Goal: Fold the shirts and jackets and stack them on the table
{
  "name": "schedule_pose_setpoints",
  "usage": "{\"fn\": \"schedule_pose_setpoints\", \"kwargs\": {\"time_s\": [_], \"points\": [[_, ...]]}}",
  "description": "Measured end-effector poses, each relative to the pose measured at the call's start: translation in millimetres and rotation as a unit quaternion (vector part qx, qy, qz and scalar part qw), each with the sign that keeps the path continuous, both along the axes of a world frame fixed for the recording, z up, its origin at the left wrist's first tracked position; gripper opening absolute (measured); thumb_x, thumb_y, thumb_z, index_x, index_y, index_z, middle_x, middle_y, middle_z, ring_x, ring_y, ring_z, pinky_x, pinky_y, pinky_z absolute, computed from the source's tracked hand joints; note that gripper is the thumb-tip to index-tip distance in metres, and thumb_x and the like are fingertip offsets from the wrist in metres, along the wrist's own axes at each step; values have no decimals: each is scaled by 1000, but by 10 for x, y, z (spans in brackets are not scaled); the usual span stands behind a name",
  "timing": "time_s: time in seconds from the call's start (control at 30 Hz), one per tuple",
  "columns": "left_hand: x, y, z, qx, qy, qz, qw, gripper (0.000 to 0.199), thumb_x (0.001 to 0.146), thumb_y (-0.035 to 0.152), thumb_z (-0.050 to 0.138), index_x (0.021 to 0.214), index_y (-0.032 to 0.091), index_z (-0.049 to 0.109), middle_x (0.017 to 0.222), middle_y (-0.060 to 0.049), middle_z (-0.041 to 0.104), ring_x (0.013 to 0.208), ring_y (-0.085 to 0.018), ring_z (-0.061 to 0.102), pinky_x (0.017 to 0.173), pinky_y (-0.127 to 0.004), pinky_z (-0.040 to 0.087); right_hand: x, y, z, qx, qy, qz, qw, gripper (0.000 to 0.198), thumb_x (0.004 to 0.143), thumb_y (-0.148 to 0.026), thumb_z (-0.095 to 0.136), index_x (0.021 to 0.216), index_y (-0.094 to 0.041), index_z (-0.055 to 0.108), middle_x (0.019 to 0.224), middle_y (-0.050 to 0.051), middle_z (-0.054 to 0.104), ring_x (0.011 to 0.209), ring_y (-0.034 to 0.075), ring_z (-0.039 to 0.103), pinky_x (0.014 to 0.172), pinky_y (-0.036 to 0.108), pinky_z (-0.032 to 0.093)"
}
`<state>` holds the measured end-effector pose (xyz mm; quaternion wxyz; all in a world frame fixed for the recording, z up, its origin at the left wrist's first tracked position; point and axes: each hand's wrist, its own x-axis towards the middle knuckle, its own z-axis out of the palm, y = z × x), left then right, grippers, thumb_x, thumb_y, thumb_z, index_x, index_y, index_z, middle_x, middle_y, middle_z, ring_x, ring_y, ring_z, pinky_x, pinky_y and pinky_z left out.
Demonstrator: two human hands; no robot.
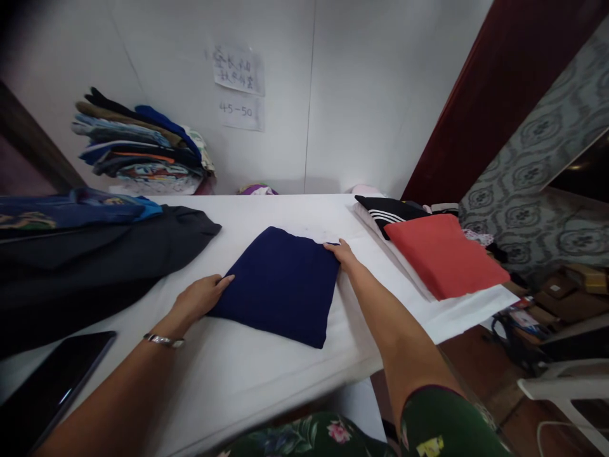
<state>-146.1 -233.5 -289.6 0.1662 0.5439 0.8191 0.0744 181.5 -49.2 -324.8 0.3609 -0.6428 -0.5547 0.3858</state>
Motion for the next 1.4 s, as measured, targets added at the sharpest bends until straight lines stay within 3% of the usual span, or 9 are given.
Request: {"fn": "schedule_pose_setpoints", "kwargs": {"time_s": [0.17,0.3,0.47,0.63,0.73,0.83,0.97,1.1,1.4], "points": [[52,-18,5,-2,-2,4,1000,55,88,62,24,78,23,62,94,-13,72,89,-32,66,71,-39,46,12,39,-56,74,-72,-20,994,90,76,-40,69,151,-14,28,146,15,49,132,27,48,106,37,41],[51,-8,-32,1,-3,1,1000,55,88,62,24,78,23,61,95,-13,72,91,-32,66,71,-39,46,-6,16,-91,65,-167,-1,984,89,79,-42,65,152,-11,26,144,16,50,134,29,45,108,39,38],[42,8,-56,0,-8,7,1000,53,88,61,26,79,23,62,98,-13,72,93,-33,66,72,-39,46,-54,-21,85,88,-290,39,952,87,84,-43,60,155,-12,19,151,20,38,139,35,36,110,49,33],[58,-3,-46,4,-12,9,1000,52,89,60,27,82,22,63,100,-14,72,94,-33,66,73,-40,46,-638,-173,342,232,-343,239,878,69,93,-52,46,153,-22,28,161,11,23,149,30,12,117,53,14],[66,-18,-38,2,-17,13,1000,52,89,60,28,84,22,63,101,-14,72,94,-32,66,73,-39,46,-1128,-231,423,258,-358,367,819,67,94,-62,38,152,-28,32,163,7,18,150,29,7,118,54,8],[68,-21,-40,-3,-21,19,1000,51,89,59,28,84,22,63,102,-13,72,93,-30,66,75,-38,46,-1480,-155,384,240,-392,425,779,68,94,-65,34,151,-27,34,162,7,20,150,28,7,118,56,3],[59,-6,-61,-14,-18,21,1000,50,89,59,29,86,22,63,103,-14,72,96,-30,66,77,-38,45,-1632,23,206,180,-413,431,782,66,96,-64,27,151,-27,32,161,5,23,149,26,13,117,59,4],[53,0,-68,-16,-14,16,1000,50,89,59,29,88,22,63,105,-15,71,98,-32,65,77,-39,45,-1623,80,100,185,-402,432,786,66,96,-63,27,151,-28,32,161,4,23,149,24,14,117,58,5],[70,-16,-56,-13,-19,12,1000,51,89,59,30,91,21,64,107,-15,71,99,-32,65,78,-39,46,-1406,142,221,162,-354,425,817,70,94,-69,27,151,-29,34,161,5,22,150,28,10,118,56,5]]}}
